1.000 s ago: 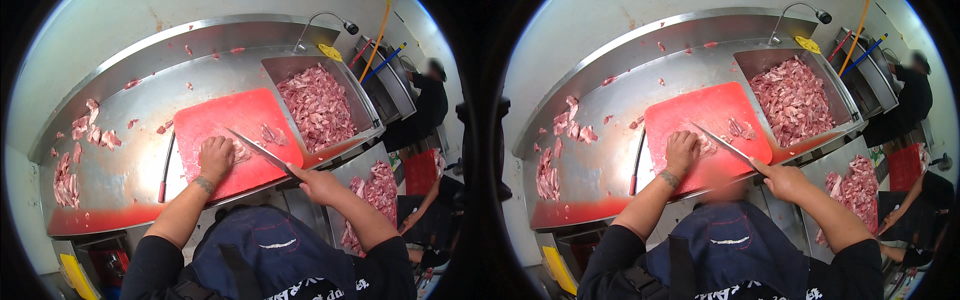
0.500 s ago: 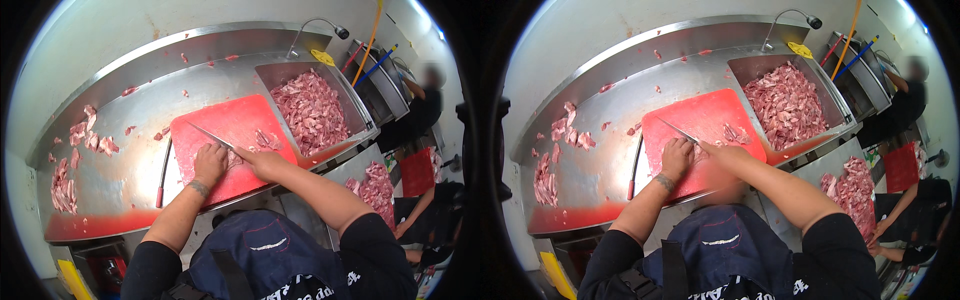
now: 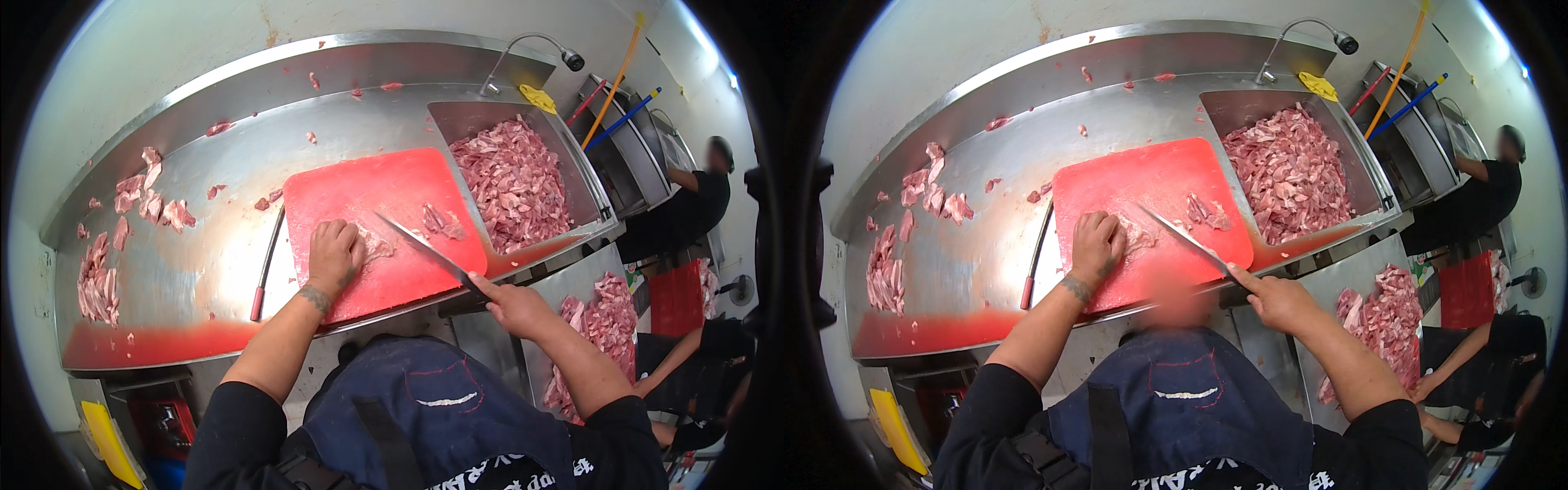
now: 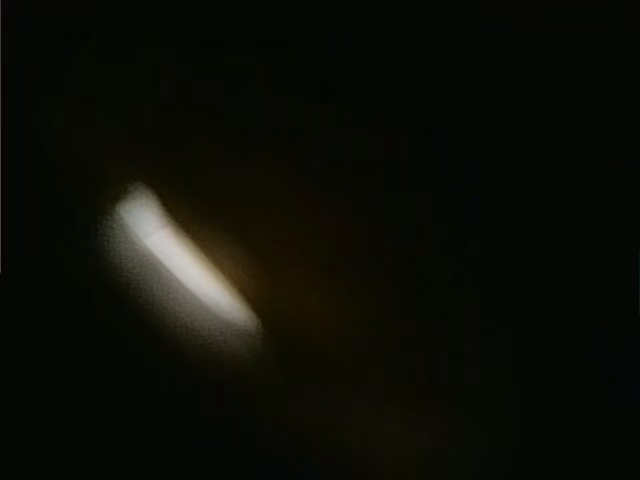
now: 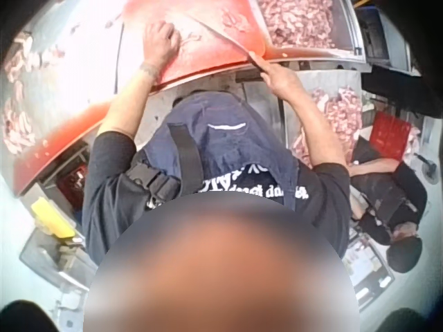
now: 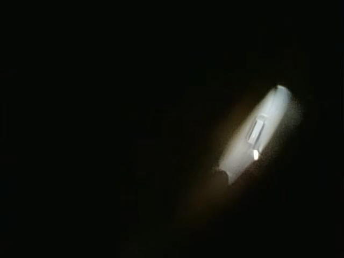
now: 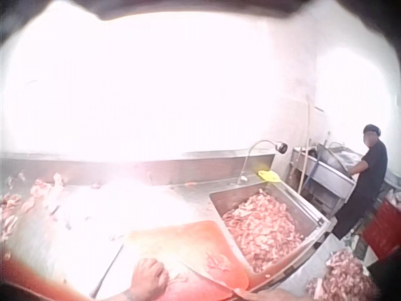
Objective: The person cuts raw meat into smaller pieces on a red cutting board using a knife. The cut pieces are placed into a metal bin. The person repeatedly picks up new pieces of meat, slices them, and transfers the cut portions to the bin.
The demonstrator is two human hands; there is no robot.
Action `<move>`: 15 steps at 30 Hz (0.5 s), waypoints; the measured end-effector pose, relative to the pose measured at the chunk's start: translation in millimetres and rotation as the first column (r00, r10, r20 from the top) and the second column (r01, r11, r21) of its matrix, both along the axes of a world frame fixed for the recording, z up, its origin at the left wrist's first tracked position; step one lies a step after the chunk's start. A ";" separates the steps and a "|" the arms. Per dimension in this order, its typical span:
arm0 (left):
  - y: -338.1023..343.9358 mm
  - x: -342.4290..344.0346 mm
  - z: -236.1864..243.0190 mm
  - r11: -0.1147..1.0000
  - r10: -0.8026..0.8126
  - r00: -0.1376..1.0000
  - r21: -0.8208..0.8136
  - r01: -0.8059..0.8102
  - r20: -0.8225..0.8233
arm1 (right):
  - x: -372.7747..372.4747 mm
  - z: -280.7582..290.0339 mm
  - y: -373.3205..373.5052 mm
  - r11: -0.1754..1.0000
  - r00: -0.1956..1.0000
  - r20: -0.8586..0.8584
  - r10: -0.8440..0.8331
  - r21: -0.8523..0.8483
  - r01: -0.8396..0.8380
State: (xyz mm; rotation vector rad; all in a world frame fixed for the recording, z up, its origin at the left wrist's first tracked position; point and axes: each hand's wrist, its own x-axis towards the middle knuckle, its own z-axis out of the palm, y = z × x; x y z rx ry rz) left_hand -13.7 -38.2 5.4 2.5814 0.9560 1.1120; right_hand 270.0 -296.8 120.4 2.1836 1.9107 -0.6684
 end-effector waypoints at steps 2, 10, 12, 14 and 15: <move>-0.6 0.9 -1.9 1.000 -0.018 1.000 0.014 0.019 -0.020 | -5.2 -0.5 1.3 0.998 0.998 -0.019 0.063 -0.002 -0.063; 3.1 10.7 -13.9 0.993 -0.083 0.993 0.070 0.090 -0.086 | -43.4 -24.6 80.9 0.996 0.975 -0.207 0.079 0.057 -0.068; 3.4 11.3 -13.1 0.991 -0.100 0.992 0.080 0.106 -0.074 | -64.1 -39.7 137.3 0.996 0.932 -0.354 -0.077 -0.070 0.056; 3.0 10.5 -11.9 0.989 -0.123 0.990 0.073 0.127 -0.062 | -82.7 -54.3 180.7 0.979 0.950 -0.275 0.146 0.180 -0.098; 3.2 8.6 -11.2 0.989 -0.125 0.990 0.068 0.129 -0.063 | -84.2 -59.1 183.3 0.986 0.961 -0.250 0.122 0.139 -0.089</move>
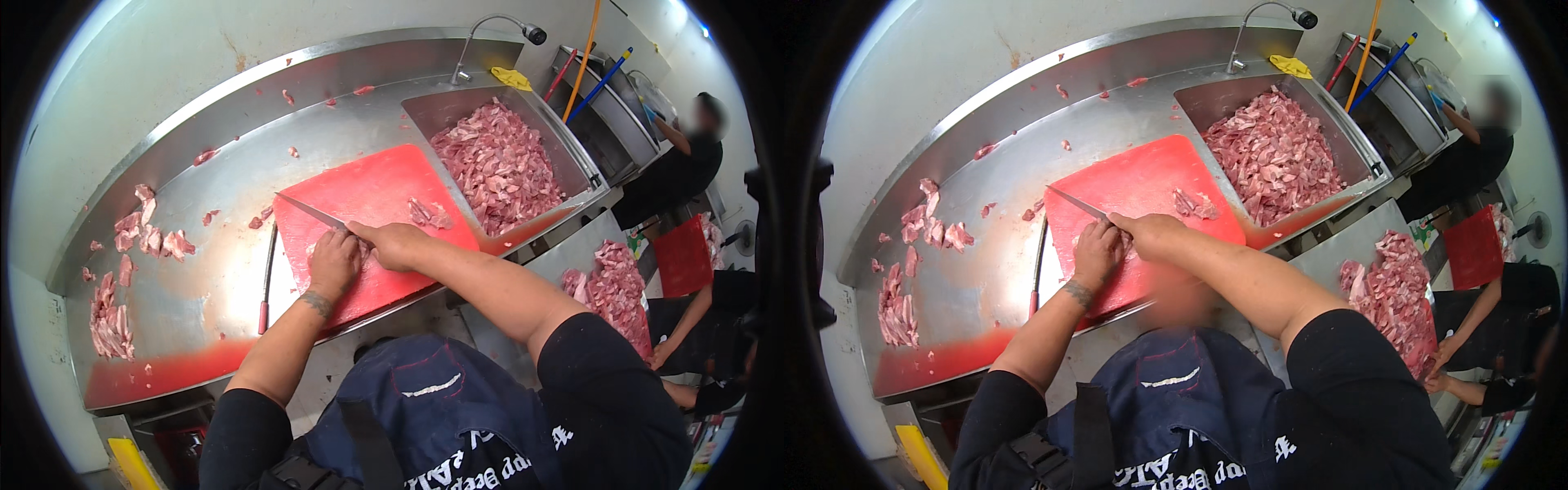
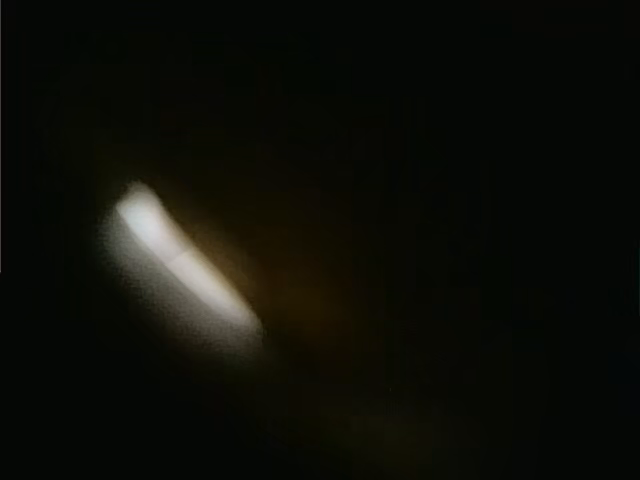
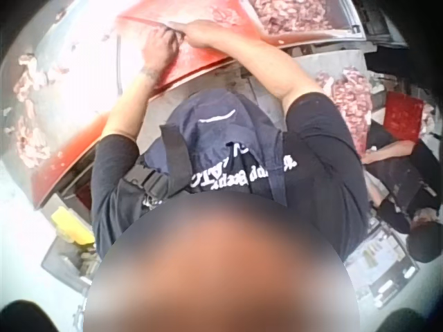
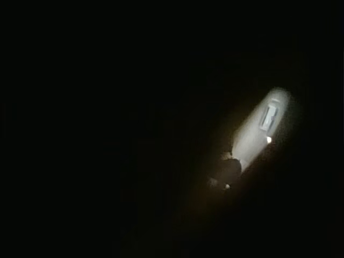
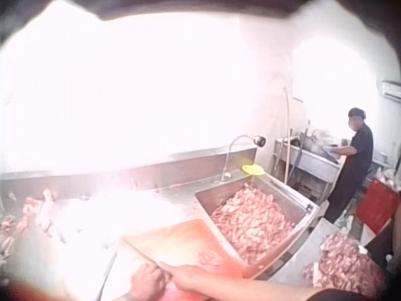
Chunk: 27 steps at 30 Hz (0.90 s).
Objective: The person cuts raw meat into smaller pieces on a red cutting board using a knife. The cut pieces are placed into a metal bin. The person repeatedly picks up new pieces of meat, slices them, and transfers the cut portions to the bin.
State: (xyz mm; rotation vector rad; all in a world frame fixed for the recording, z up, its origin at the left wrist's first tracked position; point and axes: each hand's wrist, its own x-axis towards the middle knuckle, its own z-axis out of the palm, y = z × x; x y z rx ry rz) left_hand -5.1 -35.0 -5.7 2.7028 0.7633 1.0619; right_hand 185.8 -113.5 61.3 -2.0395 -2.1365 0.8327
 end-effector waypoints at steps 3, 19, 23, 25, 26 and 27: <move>4.8 -7.2 0.6 0.999 0.027 0.998 -0.042 -0.029 -0.060 | 6.9 -3.1 -21.1 0.999 0.999 0.031 0.025 0.033 -0.026; -9.2 -12.7 -2.2 0.964 0.198 0.973 -0.157 -0.215 -0.121 | 136.0 31.0 -142.6 0.778 0.761 0.168 -0.627 0.184 0.600; -11.6 22.3 -1.3 0.995 0.007 0.998 -0.101 -0.014 -0.061 | 93.6 37.0 -139.3 0.931 0.919 0.151 -0.364 0.056 0.360; -13.9 26.0 0.5 0.994 0.061 0.998 -0.086 -0.062 -0.014 | 69.4 39.0 -141.7 0.971 0.962 0.136 -0.235 -0.006 0.238; -14.5 25.7 1.5 0.994 0.079 0.997 -0.076 -0.079 0.005 | 61.3 41.3 -143.7 0.982 0.972 0.151 -0.178 -0.029 0.184; -14.5 24.3 2.4 0.994 0.083 0.997 -0.077 -0.082 0.001 | 55.2 44.2 -146.4 0.986 0.977 0.154 -0.149 -0.055 0.159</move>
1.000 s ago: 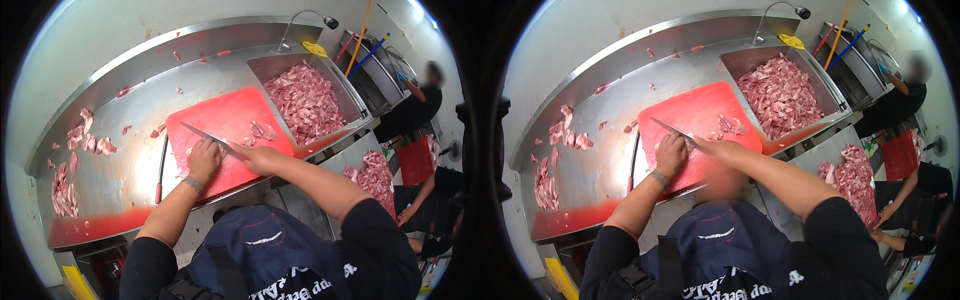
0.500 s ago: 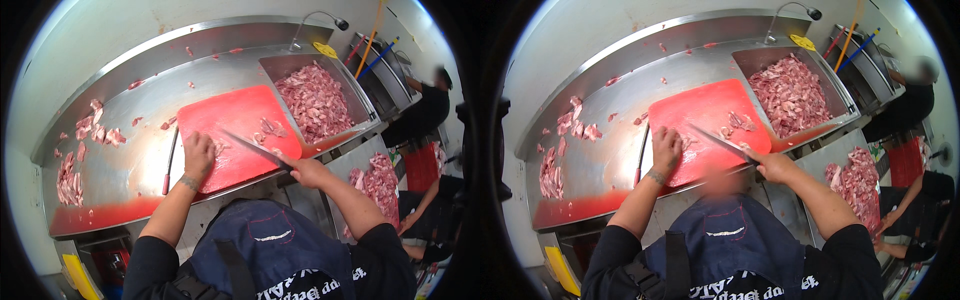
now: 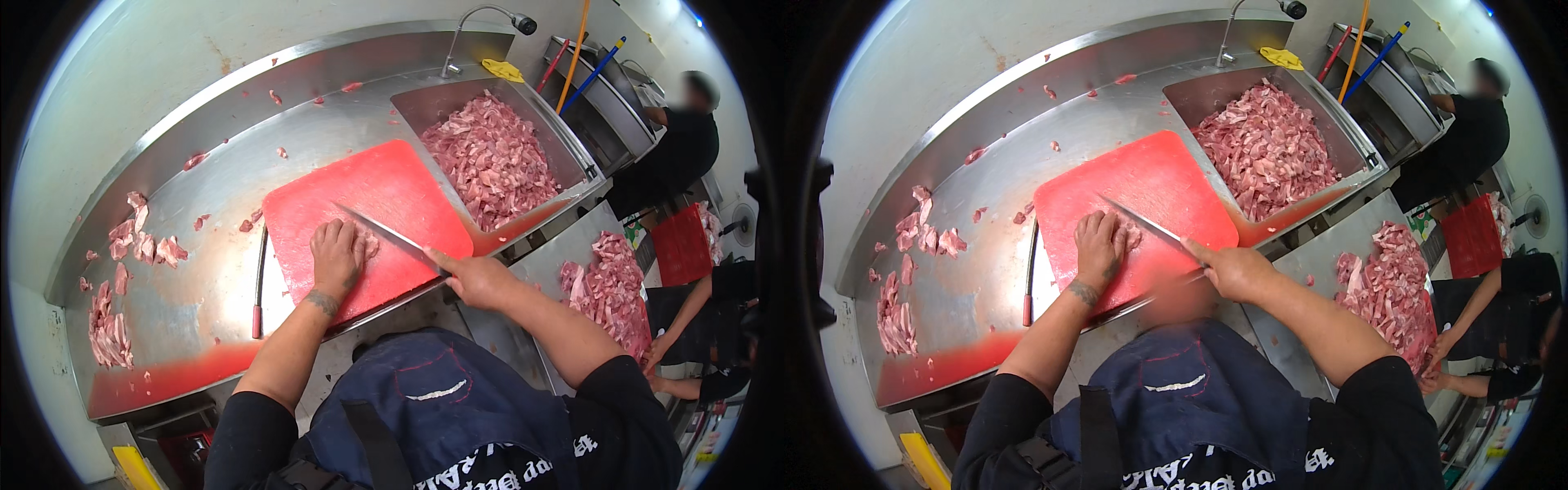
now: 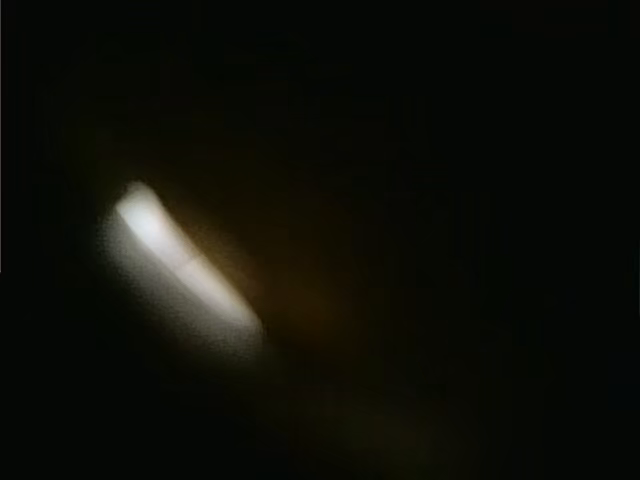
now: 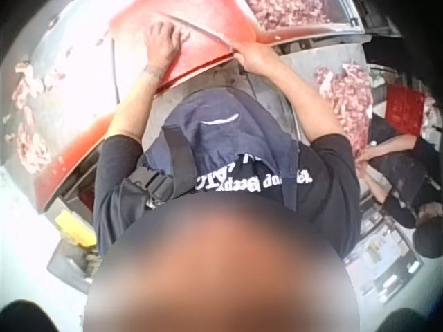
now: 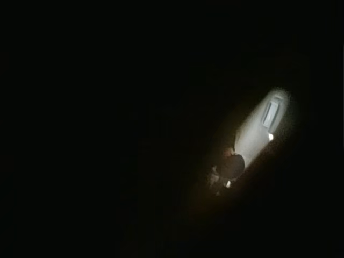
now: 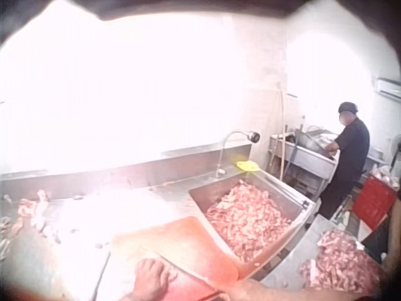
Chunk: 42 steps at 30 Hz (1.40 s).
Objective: The person cuts raw meat into smaller pieces on a red cutting board using a knife. The cut pieces are placed into a metal bin. The person repeatedly picks up new pieces of meat, slices them, and transfers the cut portions to the bin.
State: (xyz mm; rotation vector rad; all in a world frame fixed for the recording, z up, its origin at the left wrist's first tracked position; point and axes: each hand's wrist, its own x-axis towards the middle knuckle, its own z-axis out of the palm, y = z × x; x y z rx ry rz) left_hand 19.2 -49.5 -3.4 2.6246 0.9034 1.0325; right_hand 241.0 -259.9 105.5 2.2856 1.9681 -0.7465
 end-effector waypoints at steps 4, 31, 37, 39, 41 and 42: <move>3.6 -3.2 -0.4 1.000 0.003 1.000 0.017 -0.002 -0.014 | -1.4 17.9 -16.9 0.997 0.999 0.006 0.047 -0.070 -0.046; 4.4 -20.4 -1.3 0.999 -0.021 0.999 0.032 0.022 -0.039 | 23.0 0.6 0.4 0.973 0.962 -0.201 -0.184 0.099 0.207; 3.8 -20.7 0.3 1.000 -0.023 0.999 -0.006 0.022 -0.023 | 23.6 10.2 0.9 0.875 0.805 -0.551 -0.221 0.252 0.413; 3.8 -22.5 1.2 1.000 -0.024 0.999 -0.003 0.024 -0.030 | 24.3 12.2 1.1 0.854 0.615 -0.733 -0.291 0.091 0.513; 4.0 -23.1 3.2 1.000 -0.022 1.000 -0.001 0.022 -0.010 | 26.3 12.6 1.4 0.844 0.449 -0.856 -0.255 0.030 0.536; 4.0 -22.4 4.7 1.000 -0.020 1.000 0.023 0.020 0.005 | 27.4 11.8 1.3 0.814 0.457 -0.844 -0.282 0.042 0.579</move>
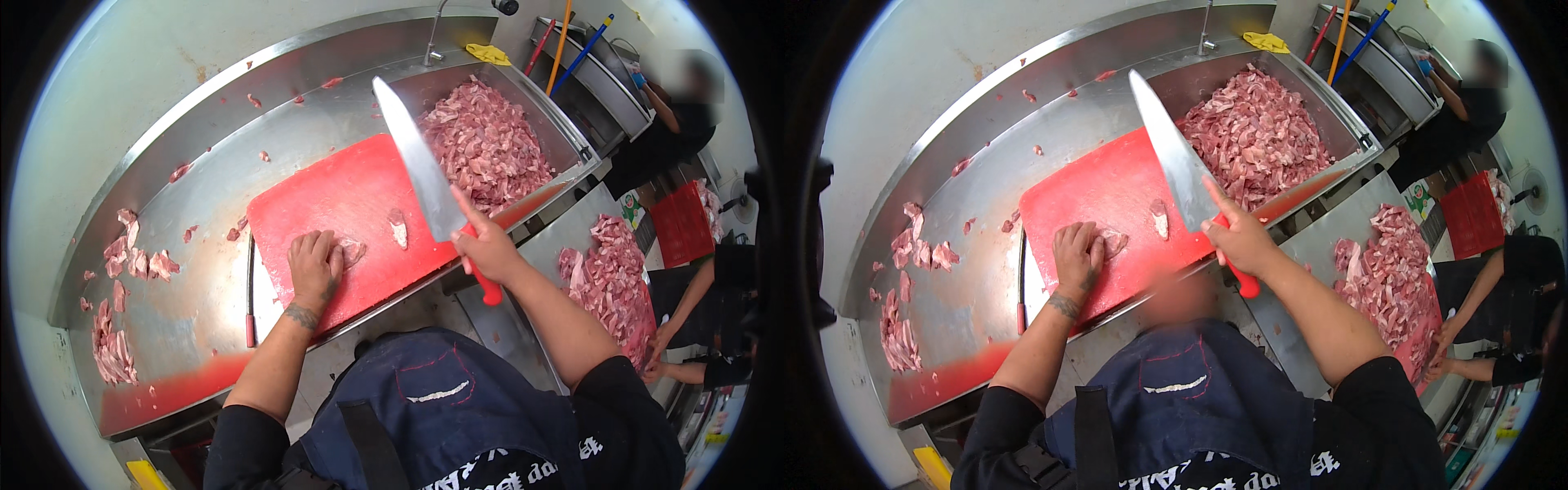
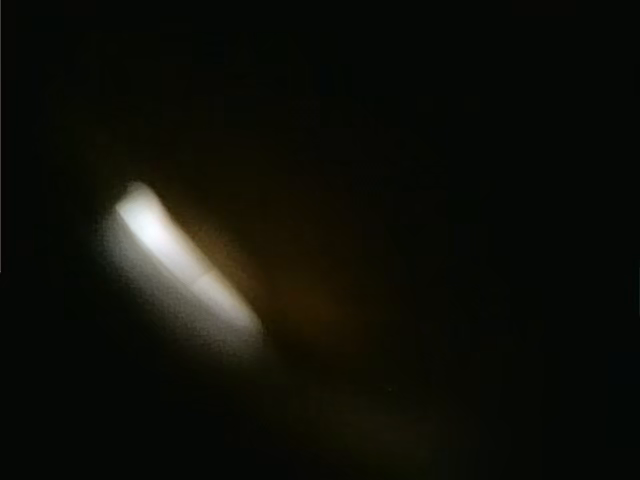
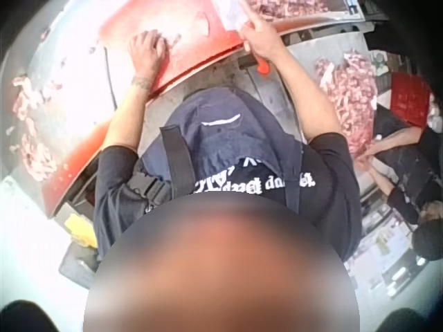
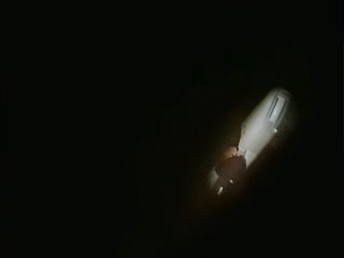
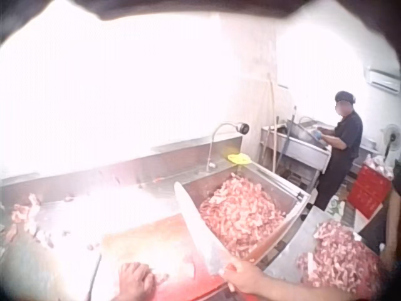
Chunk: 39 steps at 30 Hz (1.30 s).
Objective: The person cuts raw meat into smaller pieces on a red cutting board using a knife. The cut pieces are placed into a metal bin. The person repeatedly picks up new pieces of meat, slices them, and transfers the cut portions to the bin.
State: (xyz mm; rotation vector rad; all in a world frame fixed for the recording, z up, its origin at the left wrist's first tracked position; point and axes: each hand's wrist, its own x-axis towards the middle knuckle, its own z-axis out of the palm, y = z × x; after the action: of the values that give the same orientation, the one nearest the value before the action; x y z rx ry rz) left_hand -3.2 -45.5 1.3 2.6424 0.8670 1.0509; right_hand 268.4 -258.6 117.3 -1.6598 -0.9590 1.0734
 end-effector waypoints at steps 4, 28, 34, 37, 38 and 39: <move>-1.3 17.7 7.7 0.990 -0.135 0.990 0.045 0.134 0.028 | 5.3 -7.6 -9.7 0.997 0.992 0.113 -0.062 -0.027 0.065; -4.6 104.7 -3.8 0.879 -0.473 0.873 0.001 0.477 -0.121 | -22.5 -31.0 -33.6 0.894 0.699 0.593 0.400 -0.421 -0.154; -1.7 103.1 -3.8 0.854 -0.514 0.836 -0.022 0.520 -0.191 | -14.3 -56.8 82.7 0.935 0.582 0.738 0.341 -0.330 -0.130; -0.2 97.5 -6.0 0.865 -0.500 0.828 -0.096 0.493 -0.255 | -8.7 -52.8 90.2 0.946 0.580 0.749 0.319 -0.291 -0.145; 0.8 93.6 -6.9 0.868 -0.492 0.831 -0.079 0.489 -0.259 | -8.2 -48.3 87.0 0.953 0.589 0.750 0.302 -0.262 -0.154; 1.8 87.9 -7.5 0.872 -0.485 0.831 -0.075 0.484 -0.271 | -8.1 -42.1 81.5 0.959 0.597 0.750 0.284 -0.233 -0.164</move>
State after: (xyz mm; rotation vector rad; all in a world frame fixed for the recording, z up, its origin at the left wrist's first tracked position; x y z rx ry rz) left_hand 84.8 -43.6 -6.2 2.8211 0.1926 0.5505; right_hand 260.3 -177.1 75.2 -2.2292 -1.7272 0.5270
